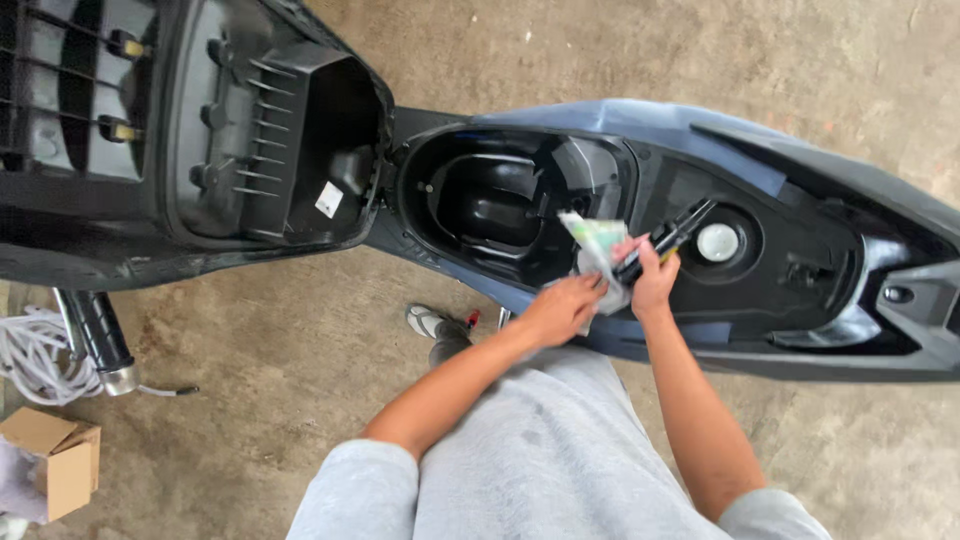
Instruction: The person cleans the interior of a scooter's storage compartment using a spray bottle and a white cloth. They spray the plastic surfaces and wipe them down, focusing on the edges and corners of the storage area.
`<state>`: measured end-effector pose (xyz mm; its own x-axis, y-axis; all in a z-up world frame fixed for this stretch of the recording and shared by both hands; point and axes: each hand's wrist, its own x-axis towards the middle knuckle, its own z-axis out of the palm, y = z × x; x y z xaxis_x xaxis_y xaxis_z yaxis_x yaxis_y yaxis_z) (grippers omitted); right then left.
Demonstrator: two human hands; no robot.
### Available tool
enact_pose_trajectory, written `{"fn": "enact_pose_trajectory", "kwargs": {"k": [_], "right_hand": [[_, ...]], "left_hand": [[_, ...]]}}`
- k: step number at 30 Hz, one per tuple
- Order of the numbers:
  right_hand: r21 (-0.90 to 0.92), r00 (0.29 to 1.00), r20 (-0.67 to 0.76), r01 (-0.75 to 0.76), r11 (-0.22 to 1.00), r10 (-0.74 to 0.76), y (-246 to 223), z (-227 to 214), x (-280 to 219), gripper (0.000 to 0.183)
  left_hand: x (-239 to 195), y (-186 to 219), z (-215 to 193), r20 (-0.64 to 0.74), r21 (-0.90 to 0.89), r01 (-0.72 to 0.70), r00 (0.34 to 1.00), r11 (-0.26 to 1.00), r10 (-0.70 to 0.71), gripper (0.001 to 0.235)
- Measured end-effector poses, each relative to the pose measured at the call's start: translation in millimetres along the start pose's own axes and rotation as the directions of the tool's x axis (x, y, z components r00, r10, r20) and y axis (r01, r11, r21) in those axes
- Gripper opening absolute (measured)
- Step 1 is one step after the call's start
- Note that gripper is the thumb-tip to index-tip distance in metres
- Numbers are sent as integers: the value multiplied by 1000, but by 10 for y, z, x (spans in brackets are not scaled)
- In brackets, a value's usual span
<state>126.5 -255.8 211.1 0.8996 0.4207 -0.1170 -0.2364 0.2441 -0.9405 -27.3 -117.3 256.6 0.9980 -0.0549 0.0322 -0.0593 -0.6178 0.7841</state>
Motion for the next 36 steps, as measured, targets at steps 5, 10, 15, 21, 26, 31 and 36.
{"fn": "enact_pose_trajectory", "kwargs": {"k": [5, 10, 15, 21, 26, 31, 36], "right_hand": [[-42, 999, -15, -34, 999, 33, -204, 90, 61, 20], [-28, 965, 166, -199, 980, 201, -193, 335, -5, 20], [-133, 838, 433, -304, 943, 331, -85, 638, -136, 36], [-259, 694, 555, -379, 888, 458, 280, 1281, -295, 55], [-449, 759, 607, 81, 890, 237, 90, 2024, -551, 39], [-718, 733, 558, 190, 669, 390, -298, 2621, -818, 41], [-593, 744, 638, 309, 743, 200, -308, 2957, -1132, 37]], "left_hand": [[-34, -215, -92, 77, 268, -200, 980, 942, 186, 38], [-427, -630, -307, 96, 179, -116, 990, 977, 100, 37], [-796, -899, -646, -234, -171, 465, 837, 868, -494, 23], [-922, -1075, -522, -372, -757, 267, 573, 596, -730, 20], [-1124, -612, -976, -411, -854, 1, 614, 521, -674, 35], [-1455, -428, -1445, -472, -777, 23, 640, 629, -606, 40], [-1780, -623, -1479, -561, -734, 43, 525, 678, -640, 29]]}}
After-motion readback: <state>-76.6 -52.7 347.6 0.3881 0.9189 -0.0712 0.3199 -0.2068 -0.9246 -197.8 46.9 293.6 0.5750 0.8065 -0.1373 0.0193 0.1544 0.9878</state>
